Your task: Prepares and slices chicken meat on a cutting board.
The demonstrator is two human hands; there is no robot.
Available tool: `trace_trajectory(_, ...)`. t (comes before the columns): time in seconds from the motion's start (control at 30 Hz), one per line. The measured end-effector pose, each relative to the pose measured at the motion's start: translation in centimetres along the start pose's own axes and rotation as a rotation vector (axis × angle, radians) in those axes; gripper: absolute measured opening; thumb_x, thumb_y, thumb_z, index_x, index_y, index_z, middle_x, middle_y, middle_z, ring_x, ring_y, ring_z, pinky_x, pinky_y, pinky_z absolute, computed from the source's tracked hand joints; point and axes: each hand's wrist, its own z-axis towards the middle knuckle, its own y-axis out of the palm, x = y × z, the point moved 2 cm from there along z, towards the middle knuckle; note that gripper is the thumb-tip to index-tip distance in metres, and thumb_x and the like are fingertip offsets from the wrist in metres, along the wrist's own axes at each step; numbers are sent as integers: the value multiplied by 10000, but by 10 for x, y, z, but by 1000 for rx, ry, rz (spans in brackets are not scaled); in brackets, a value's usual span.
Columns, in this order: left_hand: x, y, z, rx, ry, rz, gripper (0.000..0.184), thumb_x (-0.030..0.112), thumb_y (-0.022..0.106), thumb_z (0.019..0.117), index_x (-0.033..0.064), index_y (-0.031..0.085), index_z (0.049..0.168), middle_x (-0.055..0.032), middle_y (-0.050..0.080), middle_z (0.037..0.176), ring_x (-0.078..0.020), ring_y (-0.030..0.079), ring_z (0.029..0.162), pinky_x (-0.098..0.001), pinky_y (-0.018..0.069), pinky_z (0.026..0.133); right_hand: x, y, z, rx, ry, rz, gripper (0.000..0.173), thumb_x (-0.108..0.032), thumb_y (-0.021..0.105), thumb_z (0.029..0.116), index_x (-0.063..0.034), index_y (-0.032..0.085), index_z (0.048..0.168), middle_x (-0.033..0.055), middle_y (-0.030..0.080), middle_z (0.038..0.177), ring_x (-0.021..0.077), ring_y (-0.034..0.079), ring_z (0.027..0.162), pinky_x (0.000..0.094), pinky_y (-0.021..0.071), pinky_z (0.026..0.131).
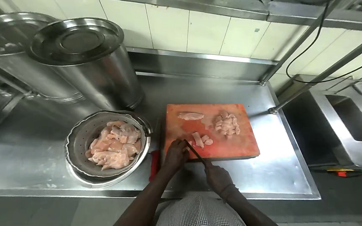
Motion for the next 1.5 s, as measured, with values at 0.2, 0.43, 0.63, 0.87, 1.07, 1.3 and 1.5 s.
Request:
trace_trajectory(0.2,2,-5,4,-33,-66,9,175,161,713,921,22,728,1026,-176,688,1163,-330,651,1142,-484,535,998,-26,-1,30,30,-56,-6,350,-200,426,1075,-92,466,1406,189,702,1086,379,704,1038,537,562,859)
trace_trajectory(0.43,3,2,-3,76,-88,33,200,153,711,940,10,731,1077,-202,690,1125,-359,663,1112,-486,549,979,14,27,13,-43,-1,25,387,-288,373,1103,-95,457,1428,198,695,1094,386,697,1042,539,552,880)
trace_trajectory(0.63,-7,-12,-24,32,-47,-53,445,174,834,844,-10,661,1211,-217,650,1220,-367,634,1157,-526,526,1010,32,19,-13,-69,1,-5,362,-288,358,1107,-86,492,1376,207,695,1067,397,695,1040,554,547,878)
trace_trajectory(0.87,-5,-8,-27,112,-12,-23,258,119,800,857,4,699,1064,-187,670,1085,-345,665,1027,-497,569,906,1,5,-9,-60,-49,-2,332,-302,367,1109,-115,512,1341,181,698,1041,375,700,1017,531,547,866)
trace_trajectory(1.07,-2,-8,-24,130,-18,-4,128,77,744,879,15,718,988,-166,682,1012,-331,667,1002,-486,560,903,-19,7,7,-39,-78,-37,358,-259,383,1098,-110,481,1408,182,703,1084,376,702,1033,531,557,864)
trace_trajectory(1.3,-1,-6,-17,93,-83,51,163,105,750,893,-2,721,1012,-191,699,1044,-357,687,1014,-516,570,909,-27,16,35,-37,-120,26,357,-248,401,1097,-91,462,1412,202,693,1126,391,698,1053,553,557,880)
trace_trajectory(1.5,5,-20,-17,88,-249,-14,303,89,677,960,5,635,1248,-231,670,1129,-389,688,980,-566,574,858,20,24,-5,-132,-53,78,369,-288,383,1102,-101,484,1404,214,692,1108,408,683,1073,570,532,913)
